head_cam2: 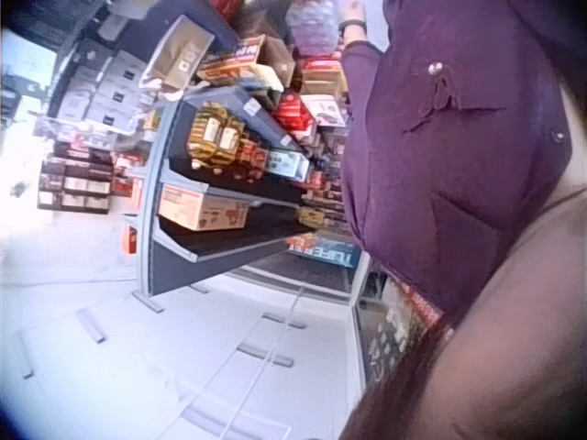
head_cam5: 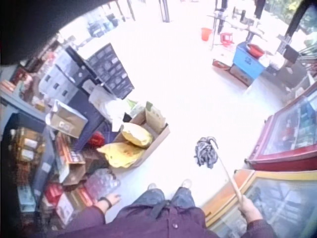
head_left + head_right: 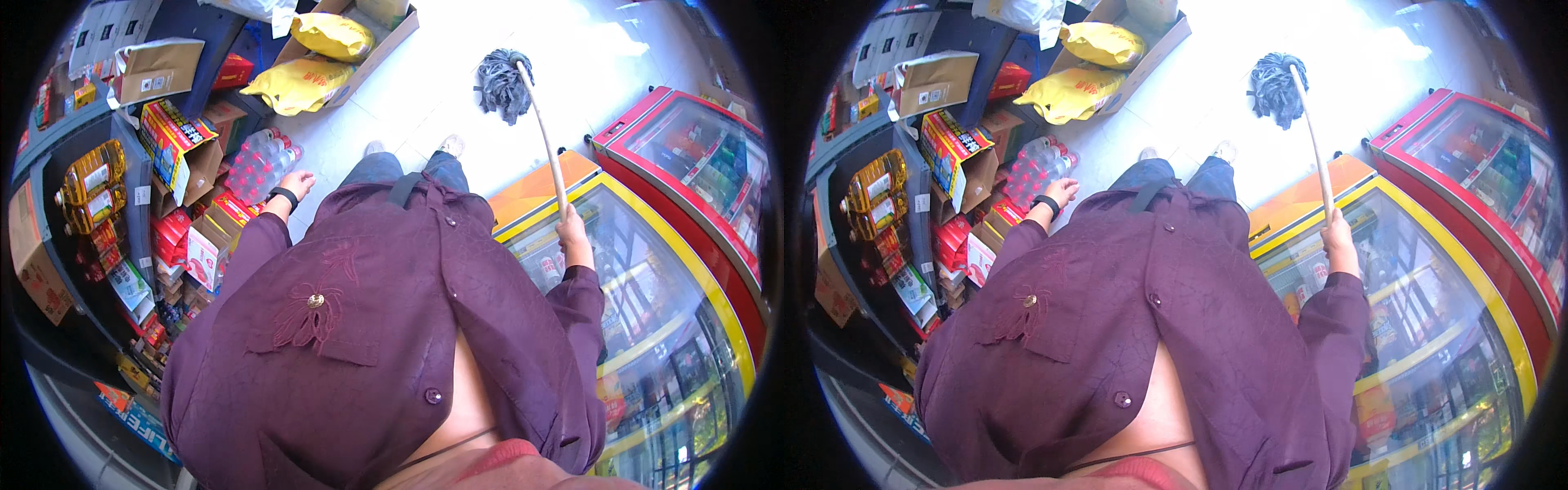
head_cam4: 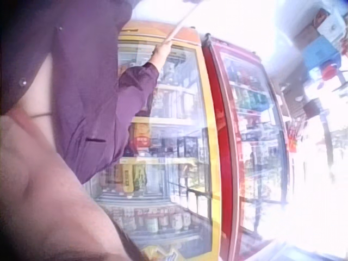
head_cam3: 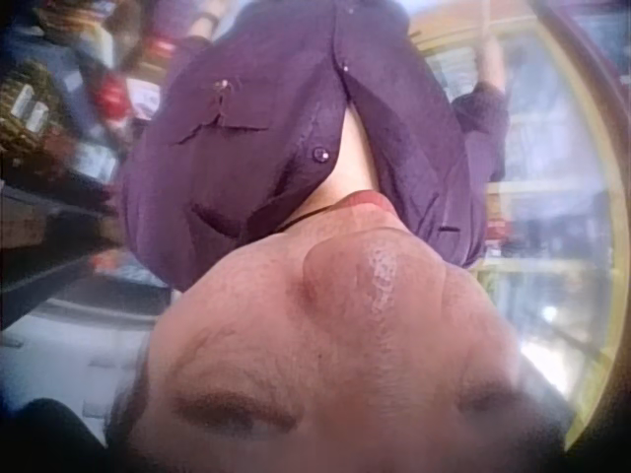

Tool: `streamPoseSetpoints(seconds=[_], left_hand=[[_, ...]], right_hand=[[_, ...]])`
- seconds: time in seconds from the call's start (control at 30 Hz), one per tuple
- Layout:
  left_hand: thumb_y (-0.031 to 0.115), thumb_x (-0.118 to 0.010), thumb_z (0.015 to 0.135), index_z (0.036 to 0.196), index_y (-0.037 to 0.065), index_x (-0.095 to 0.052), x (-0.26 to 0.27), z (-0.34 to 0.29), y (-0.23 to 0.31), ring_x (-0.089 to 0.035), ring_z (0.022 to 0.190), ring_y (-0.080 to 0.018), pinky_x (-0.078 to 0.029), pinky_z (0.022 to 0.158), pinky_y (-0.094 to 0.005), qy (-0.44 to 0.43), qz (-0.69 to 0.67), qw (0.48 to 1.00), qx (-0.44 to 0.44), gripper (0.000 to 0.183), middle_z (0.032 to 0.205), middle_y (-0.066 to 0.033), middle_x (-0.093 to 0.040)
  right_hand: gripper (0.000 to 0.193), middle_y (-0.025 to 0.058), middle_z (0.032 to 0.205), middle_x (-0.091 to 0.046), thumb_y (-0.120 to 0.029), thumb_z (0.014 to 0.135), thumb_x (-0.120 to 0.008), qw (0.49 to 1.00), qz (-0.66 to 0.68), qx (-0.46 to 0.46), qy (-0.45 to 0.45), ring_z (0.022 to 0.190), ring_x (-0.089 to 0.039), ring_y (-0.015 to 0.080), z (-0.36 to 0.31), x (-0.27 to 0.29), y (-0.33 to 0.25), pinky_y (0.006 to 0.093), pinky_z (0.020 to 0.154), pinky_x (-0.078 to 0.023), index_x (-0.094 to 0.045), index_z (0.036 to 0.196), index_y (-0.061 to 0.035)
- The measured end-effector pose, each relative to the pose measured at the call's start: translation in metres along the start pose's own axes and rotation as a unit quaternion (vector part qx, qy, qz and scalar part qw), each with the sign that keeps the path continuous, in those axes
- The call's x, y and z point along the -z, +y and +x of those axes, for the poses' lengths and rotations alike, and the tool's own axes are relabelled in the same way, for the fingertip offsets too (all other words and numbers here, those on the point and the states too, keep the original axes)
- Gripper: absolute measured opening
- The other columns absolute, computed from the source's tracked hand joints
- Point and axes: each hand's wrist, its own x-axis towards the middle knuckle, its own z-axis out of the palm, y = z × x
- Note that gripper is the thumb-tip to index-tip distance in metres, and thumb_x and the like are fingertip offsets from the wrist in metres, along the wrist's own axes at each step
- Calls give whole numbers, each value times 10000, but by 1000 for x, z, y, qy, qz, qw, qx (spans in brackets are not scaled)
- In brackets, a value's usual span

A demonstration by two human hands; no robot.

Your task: The person mops the tiled floor of a small shop using a string mop. They move a red plastic stool and a yellow box to clean underneath them, then return the items to their original positions.

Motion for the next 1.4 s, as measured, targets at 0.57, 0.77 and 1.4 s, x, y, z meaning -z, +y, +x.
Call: streamPoseSetpoints(seconds=[0.57, 0.77, 1.4], left_hand=[[292, -611, 868, 1175, 11, -584, -26, -29, -190, -650, 835, -179, -512, 768, -309, 35, -91, 995, -22, 417, 1003, -122, -673], [315, -641, 850, 1212, 0, -553, 30, -64, -106, -614, 1043, -238, -484, 886, -337, 96, -162, 953, -237, 487, 1116, -168, -631], [136, -656, 643, 671, 113, -547, 17, -195, 178, -581, 686, -284, -459, 634, -390, 75, -155, 665, -727, 116, 676, -67, -570]], right_hand=[[339, 228, 763, -594, -34, 761, -557, 953, -226, 182, -93, 668, -654, 324, -71, -46, -230, 406, 525, -557, -450, 1062, 80], [437, 43, 741, -555, -157, 791, -634, 941, 232, 180, -168, 568, -548, 146, -106, -82, -290, 242, 506, -474, -492, 1184, -30], [543, 264, 1287, -457, -135, 748, -700, 796, -90, 595, 64, 1233, -434, 384, -9, -142, -332, 401, 1023, -379, -533, 1264, -118]])
